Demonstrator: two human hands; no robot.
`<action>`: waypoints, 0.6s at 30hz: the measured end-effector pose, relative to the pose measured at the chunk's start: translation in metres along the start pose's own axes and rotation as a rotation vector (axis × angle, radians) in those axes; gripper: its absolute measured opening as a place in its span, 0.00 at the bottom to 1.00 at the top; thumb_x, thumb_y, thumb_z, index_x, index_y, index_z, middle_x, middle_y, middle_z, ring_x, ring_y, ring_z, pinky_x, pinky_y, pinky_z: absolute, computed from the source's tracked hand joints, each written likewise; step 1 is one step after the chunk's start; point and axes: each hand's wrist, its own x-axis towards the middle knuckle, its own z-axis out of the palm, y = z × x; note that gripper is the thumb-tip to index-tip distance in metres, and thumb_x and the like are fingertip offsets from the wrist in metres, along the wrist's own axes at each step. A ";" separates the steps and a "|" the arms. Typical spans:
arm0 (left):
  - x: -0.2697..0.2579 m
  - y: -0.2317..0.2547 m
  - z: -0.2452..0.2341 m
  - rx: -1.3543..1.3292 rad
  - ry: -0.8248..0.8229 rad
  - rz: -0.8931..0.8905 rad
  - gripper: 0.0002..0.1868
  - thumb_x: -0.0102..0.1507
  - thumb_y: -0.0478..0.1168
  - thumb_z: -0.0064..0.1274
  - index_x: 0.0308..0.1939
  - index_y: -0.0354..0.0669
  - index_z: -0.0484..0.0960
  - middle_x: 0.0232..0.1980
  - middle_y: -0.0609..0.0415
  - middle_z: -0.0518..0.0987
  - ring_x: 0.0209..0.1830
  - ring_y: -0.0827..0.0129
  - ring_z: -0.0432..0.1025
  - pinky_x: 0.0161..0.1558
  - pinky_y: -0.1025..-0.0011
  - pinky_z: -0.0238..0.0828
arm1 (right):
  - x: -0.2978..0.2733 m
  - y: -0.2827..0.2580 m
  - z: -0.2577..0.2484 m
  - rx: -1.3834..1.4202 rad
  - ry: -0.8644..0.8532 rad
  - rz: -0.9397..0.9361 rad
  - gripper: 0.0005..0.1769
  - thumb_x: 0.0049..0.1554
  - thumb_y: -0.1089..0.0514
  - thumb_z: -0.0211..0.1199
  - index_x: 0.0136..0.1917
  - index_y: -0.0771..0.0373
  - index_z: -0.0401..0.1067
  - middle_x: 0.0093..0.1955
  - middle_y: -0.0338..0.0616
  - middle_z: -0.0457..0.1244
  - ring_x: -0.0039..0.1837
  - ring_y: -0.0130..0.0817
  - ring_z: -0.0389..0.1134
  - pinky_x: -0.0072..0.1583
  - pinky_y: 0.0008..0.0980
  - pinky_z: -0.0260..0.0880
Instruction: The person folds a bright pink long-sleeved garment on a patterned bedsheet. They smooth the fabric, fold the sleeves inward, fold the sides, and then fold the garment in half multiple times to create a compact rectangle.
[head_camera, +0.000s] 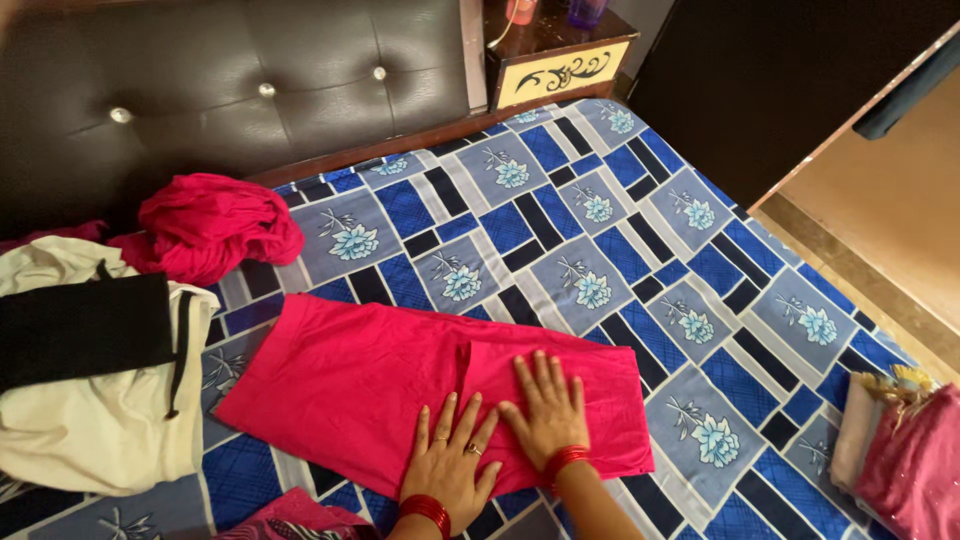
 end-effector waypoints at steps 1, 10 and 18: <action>-0.002 0.000 0.002 0.006 0.007 0.003 0.39 0.62 0.58 0.45 0.76 0.54 0.57 0.80 0.50 0.49 0.78 0.48 0.39 0.71 0.40 0.27 | -0.001 0.014 -0.005 -0.021 -0.016 0.059 0.44 0.60 0.26 0.41 0.83 0.40 0.37 0.86 0.41 0.31 0.85 0.40 0.28 0.78 0.54 0.28; 0.003 0.004 -0.005 0.012 -0.131 -0.056 0.41 0.63 0.59 0.44 0.77 0.55 0.53 0.83 0.46 0.46 0.82 0.47 0.39 0.71 0.40 0.30 | -0.060 0.102 0.008 -0.015 0.065 0.436 0.44 0.59 0.25 0.41 0.83 0.37 0.39 0.86 0.41 0.36 0.85 0.45 0.33 0.77 0.57 0.33; 0.048 0.004 0.037 -0.226 0.024 -0.563 0.28 0.60 0.58 0.55 0.63 0.62 0.77 0.74 0.48 0.65 0.69 0.49 0.61 0.66 0.48 0.58 | -0.074 0.099 0.011 0.020 0.122 0.457 0.43 0.60 0.25 0.42 0.83 0.39 0.44 0.85 0.43 0.40 0.85 0.46 0.35 0.78 0.56 0.33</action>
